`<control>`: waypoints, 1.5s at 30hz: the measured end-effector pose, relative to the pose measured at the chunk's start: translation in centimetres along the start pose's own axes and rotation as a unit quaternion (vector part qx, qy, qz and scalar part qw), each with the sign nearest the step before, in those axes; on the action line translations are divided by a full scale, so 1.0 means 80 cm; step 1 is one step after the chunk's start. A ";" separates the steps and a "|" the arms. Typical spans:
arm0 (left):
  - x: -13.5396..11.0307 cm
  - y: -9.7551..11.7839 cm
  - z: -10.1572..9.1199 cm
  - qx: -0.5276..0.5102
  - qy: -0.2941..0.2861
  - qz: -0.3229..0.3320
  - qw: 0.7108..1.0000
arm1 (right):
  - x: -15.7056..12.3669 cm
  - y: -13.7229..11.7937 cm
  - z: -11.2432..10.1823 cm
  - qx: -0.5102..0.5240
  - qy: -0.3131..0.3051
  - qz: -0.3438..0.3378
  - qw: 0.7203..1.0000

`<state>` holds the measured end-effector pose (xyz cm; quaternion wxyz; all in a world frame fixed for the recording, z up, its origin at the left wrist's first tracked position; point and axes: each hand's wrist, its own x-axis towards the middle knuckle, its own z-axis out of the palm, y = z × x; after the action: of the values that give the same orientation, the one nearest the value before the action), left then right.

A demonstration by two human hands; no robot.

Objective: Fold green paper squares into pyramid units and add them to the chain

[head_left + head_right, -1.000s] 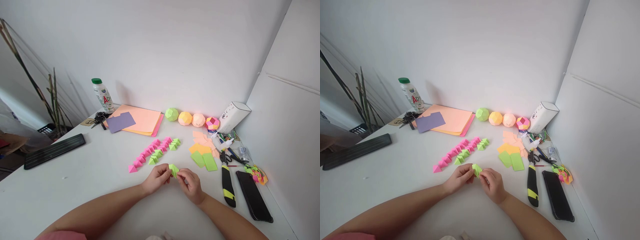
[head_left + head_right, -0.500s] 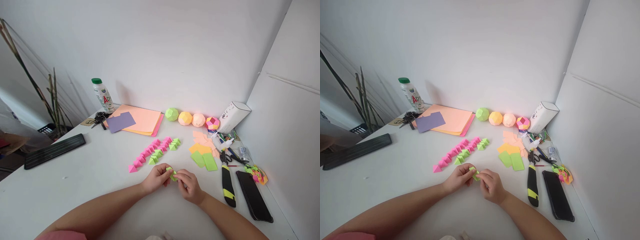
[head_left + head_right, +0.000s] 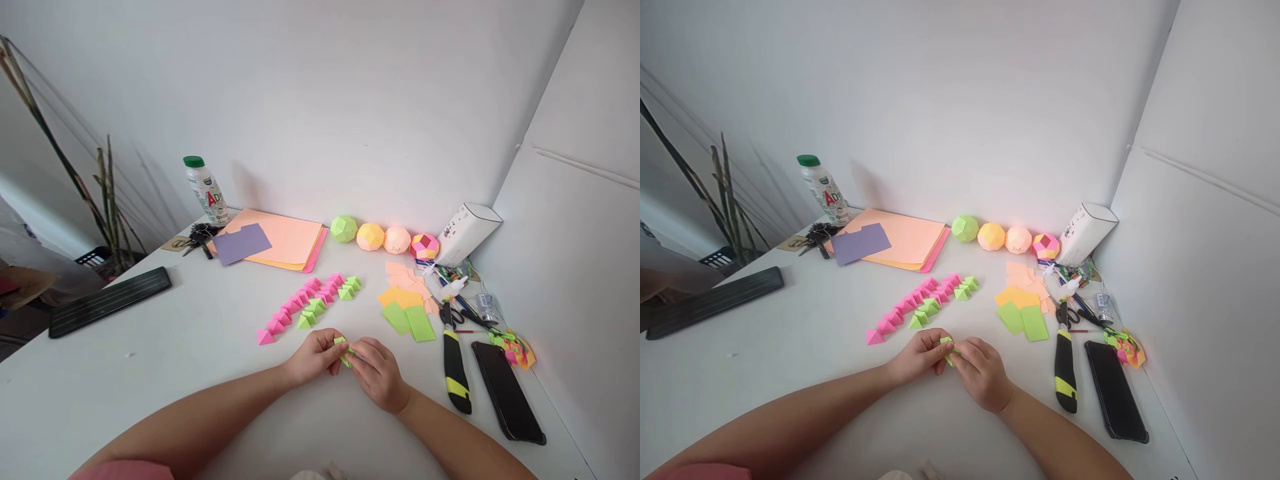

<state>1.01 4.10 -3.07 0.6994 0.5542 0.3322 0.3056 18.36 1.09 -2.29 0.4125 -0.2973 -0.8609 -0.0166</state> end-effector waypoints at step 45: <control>-0.003 0.011 0.003 0.124 -0.038 0.036 0.991 | -0.001 0.009 0.002 0.238 -0.020 0.355 0.904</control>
<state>0.99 3.96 -2.17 0.6262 0.6593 0.3202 0.2659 18.66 1.71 -2.64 0.4317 -0.4771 -0.6848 0.3422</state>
